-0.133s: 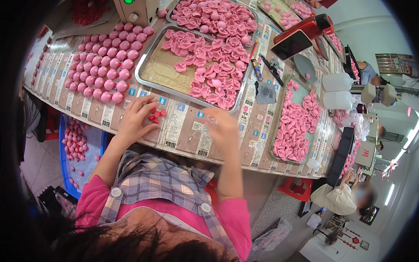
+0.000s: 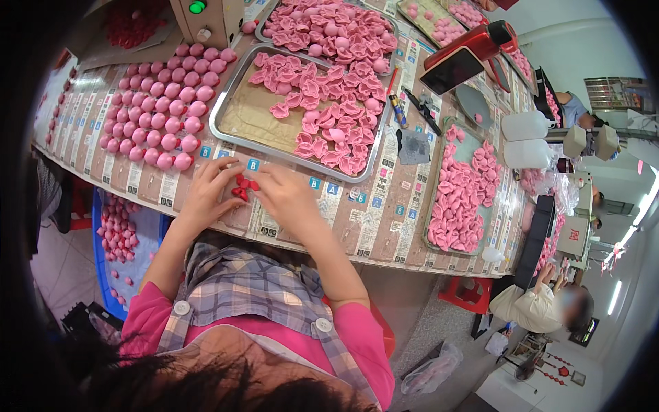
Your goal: The person assembles toy figures by applying glue from a bottle to plastic pieces and attaching them together by hand.
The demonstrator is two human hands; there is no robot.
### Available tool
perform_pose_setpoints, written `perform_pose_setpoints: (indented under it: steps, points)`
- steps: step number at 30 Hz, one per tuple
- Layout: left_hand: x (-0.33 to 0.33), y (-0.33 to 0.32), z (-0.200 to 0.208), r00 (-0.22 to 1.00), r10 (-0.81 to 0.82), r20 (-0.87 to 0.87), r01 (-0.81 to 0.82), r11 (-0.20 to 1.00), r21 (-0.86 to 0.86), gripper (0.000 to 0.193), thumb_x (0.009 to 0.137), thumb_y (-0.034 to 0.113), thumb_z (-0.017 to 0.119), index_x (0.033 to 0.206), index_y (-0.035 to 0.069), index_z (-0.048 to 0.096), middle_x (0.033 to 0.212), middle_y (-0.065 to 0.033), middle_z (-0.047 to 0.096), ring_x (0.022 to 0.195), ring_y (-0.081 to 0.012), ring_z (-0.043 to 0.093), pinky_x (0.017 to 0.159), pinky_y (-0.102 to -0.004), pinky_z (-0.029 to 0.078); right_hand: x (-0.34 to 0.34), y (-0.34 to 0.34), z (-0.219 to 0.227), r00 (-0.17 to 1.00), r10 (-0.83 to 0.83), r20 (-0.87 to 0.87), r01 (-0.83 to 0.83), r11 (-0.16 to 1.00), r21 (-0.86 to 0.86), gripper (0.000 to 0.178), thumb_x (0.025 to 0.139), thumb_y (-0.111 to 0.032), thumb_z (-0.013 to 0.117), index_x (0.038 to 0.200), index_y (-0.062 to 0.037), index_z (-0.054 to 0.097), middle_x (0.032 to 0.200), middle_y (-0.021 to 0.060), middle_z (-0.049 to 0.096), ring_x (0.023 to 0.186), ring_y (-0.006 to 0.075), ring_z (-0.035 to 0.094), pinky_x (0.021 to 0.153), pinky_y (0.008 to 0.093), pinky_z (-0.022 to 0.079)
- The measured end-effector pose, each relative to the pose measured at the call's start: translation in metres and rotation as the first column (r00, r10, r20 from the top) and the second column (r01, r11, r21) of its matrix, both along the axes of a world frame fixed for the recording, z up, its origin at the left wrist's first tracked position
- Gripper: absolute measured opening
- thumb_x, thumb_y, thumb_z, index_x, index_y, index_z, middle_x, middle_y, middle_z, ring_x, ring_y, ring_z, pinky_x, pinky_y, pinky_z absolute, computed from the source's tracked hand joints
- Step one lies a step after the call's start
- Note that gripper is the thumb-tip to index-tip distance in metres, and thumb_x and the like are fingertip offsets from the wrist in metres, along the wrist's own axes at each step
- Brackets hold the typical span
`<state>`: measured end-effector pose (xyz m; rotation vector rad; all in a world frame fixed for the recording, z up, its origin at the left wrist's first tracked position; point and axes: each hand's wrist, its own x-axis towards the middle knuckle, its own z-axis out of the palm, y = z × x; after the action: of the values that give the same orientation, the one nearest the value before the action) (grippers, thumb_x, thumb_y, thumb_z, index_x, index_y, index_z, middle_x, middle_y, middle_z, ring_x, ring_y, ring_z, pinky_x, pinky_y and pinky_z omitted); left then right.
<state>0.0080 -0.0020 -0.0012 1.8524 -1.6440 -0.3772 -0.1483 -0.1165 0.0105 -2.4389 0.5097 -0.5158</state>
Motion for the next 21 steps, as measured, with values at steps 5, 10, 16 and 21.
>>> perform_pose_setpoints:
  steps: [5, 10, 16, 21]
  points:
    - [0.0, -0.011, -0.007, 0.998, -0.047, -0.033, 0.045, 0.998, -0.05, 0.047, 0.058, 0.017, 0.07, 0.101, 0.007, 0.053, 0.101, -0.0065, 0.05, 0.091, -0.0255, 0.048, 0.079, -0.0356, 0.039, 0.012, 0.001, -0.008, 0.997, -0.03, -0.077, 0.024, 0.997, -0.075, 0.017, 0.068, -0.01, 0.061, 0.084, -0.0067, 0.057, 0.076, 0.007, 0.05, 0.07, 0.0244, 0.053, 0.062, 0.0339, 0.043]
    - [0.006, -0.029, 0.003, 0.998, -0.058, -0.022, 0.053, 0.984, -0.172, 0.039, 0.062, 0.015, 0.067, 0.098, 0.006, 0.054, 0.095, -0.0076, 0.052, 0.087, -0.0257, 0.05, 0.076, -0.0347, 0.04, -0.014, -0.01, 0.002, 0.986, -0.167, -0.001, 0.166, 0.978, 0.127, 0.012, 0.071, -0.004, 0.058, 0.083, -0.0053, 0.057, 0.073, 0.0071, 0.052, 0.061, 0.0194, 0.054, 0.054, 0.0285, 0.042]
    - [0.025, -0.105, 0.007, 0.995, 0.046, 0.092, -0.023, 0.972, -0.233, 0.032, 0.067, 0.016, 0.063, 0.095, 0.007, 0.054, 0.09, -0.0073, 0.052, 0.085, -0.0254, 0.051, 0.072, -0.036, 0.043, -0.029, 0.005, -0.003, 0.958, -0.28, 0.06, 0.207, 0.822, 0.531, 0.012, 0.075, -0.001, 0.055, 0.086, -0.0045, 0.057, 0.072, 0.004, 0.059, 0.057, 0.0069, 0.054, 0.05, 0.0216, 0.041]
    - [0.008, -0.13, -0.011, 0.972, 0.071, 0.225, -0.055, 0.995, -0.079, 0.027, 0.066, 0.019, 0.063, 0.087, 0.007, 0.053, 0.088, -0.0087, 0.052, 0.086, -0.0256, 0.052, 0.069, -0.0368, 0.044, -0.043, 0.011, -0.016, 0.908, -0.409, 0.086, 0.084, 0.379, 0.922, 0.015, 0.08, -0.001, 0.05, 0.094, -0.0034, 0.055, 0.077, 0.0093, 0.061, 0.064, 0.01, 0.059, 0.055, 0.0193, 0.045]
